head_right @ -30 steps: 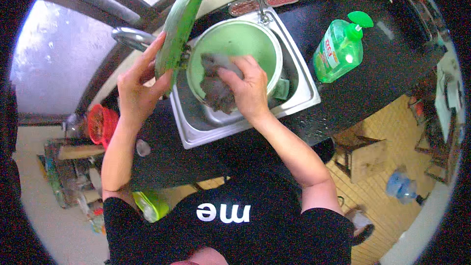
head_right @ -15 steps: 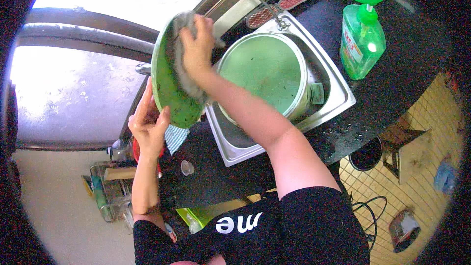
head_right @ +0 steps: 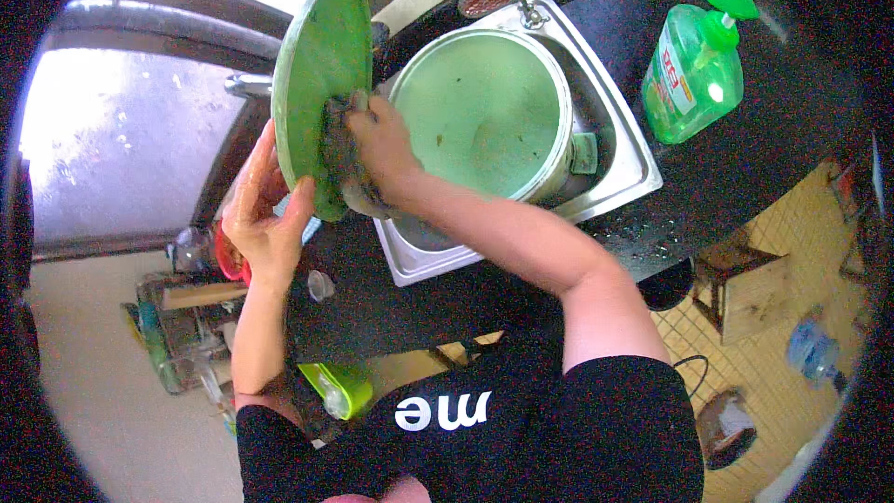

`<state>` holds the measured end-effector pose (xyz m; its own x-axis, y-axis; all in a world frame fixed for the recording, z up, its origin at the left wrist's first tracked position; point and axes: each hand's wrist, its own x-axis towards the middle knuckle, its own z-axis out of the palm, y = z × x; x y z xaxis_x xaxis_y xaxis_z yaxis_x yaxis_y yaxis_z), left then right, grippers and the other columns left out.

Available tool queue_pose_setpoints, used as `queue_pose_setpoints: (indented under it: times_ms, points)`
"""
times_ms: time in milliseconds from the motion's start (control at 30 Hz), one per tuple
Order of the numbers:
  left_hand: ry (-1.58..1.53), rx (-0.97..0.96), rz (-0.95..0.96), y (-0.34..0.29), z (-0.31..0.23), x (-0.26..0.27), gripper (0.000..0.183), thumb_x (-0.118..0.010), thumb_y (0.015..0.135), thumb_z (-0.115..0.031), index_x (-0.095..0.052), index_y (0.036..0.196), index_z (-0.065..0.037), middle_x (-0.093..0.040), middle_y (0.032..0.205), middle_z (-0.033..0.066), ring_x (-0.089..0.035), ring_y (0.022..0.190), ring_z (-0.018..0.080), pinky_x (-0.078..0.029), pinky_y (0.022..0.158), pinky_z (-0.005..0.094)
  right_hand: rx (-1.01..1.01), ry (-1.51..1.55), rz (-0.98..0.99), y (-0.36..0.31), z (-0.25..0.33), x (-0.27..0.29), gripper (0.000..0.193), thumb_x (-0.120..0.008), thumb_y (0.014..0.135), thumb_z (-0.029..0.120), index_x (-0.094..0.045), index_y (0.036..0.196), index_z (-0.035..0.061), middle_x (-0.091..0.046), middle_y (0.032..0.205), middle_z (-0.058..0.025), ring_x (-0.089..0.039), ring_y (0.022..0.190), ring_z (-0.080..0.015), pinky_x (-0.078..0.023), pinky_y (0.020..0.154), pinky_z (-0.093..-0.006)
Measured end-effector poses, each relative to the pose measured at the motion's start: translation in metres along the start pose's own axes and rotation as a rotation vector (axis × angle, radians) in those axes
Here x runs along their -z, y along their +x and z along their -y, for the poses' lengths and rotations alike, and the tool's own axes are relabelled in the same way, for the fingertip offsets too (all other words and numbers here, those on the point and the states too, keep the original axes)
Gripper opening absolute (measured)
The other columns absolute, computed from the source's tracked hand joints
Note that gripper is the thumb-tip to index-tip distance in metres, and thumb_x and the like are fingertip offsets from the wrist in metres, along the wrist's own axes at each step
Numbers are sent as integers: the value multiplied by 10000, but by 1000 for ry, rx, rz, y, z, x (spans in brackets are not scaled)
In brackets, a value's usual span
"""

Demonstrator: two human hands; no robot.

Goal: The person washes a green bucket and its lid, followed by a black bucket, using a cloth and soap in a sink.

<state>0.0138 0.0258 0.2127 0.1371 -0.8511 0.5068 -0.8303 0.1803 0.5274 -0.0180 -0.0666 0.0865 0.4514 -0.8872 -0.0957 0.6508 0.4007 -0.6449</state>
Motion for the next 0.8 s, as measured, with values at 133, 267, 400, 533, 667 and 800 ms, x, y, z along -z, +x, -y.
queue_pose_setpoints:
  times_ms: [133, 267, 400, 533, 667, 800]
  points:
    - [33, -39, -72, -12, 10, 3, 544, -669, 657, 67, -555, 1181, -22, -634, 1036, 111, -617, 854, 109, -497, 736, 233, 422, -474, 43, 29, 53, 52, 235, -522, 771, 165, -624, 865, -25, -594, 908, -132, -550, 853, -200, -422, 797, -304]
    - [25, -131, -158, -13, 19, -8, 512, -673, 650, 30, -561, 1149, 20, -623, 1073, 149, -639, 893, 181, -507, 754, 270, 192, -524, 53, 50, 102, 86, 174, -515, 786, 116, -615, 888, 16, -621, 782, -64, -578, 685, -148, -464, 649, -290]
    - [144, -246, -193, -7, 22, -12, 503, -680, 627, 10, -575, 1119, 32, -635, 1020, 178, -652, 876, 234, -509, 743, 274, -13, -979, -154, 83, 58, 131, 81, -521, 788, 63, -594, 757, 47, -606, 743, -37, -559, 649, -121, -439, 565, -270]
    - [181, -245, -185, -4, 22, -12, 451, -676, 629, 17, -590, 1070, 61, -643, 975, 196, -658, 852, 265, -515, 737, 285, -79, -1140, -568, 111, 4, 129, 225, -572, 743, 183, -575, 915, 38, -572, 940, -211, -551, 883, -371, -426, 829, -430]
    - [185, -244, -159, -2, 25, -8, 440, -677, 632, 14, -591, 1061, 68, -635, 991, 205, -649, 890, 280, -520, 758, 317, -150, -1166, -448, 96, -52, 132, 276, -537, 783, 162, -521, 1031, 42, -429, 1148, -235, -494, 1019, -409, -417, 876, -464]
    - [176, -249, -140, -3, 34, -9, 439, -687, 634, -3, -601, 1062, 48, -628, 1009, 210, -648, 885, 283, -525, 745, 313, -69, -1352, 233, 47, -67, 137, 342, -558, 725, 129, -558, 1065, 98, -468, 1136, -196, -536, 977, -380, -449, 839, -455]
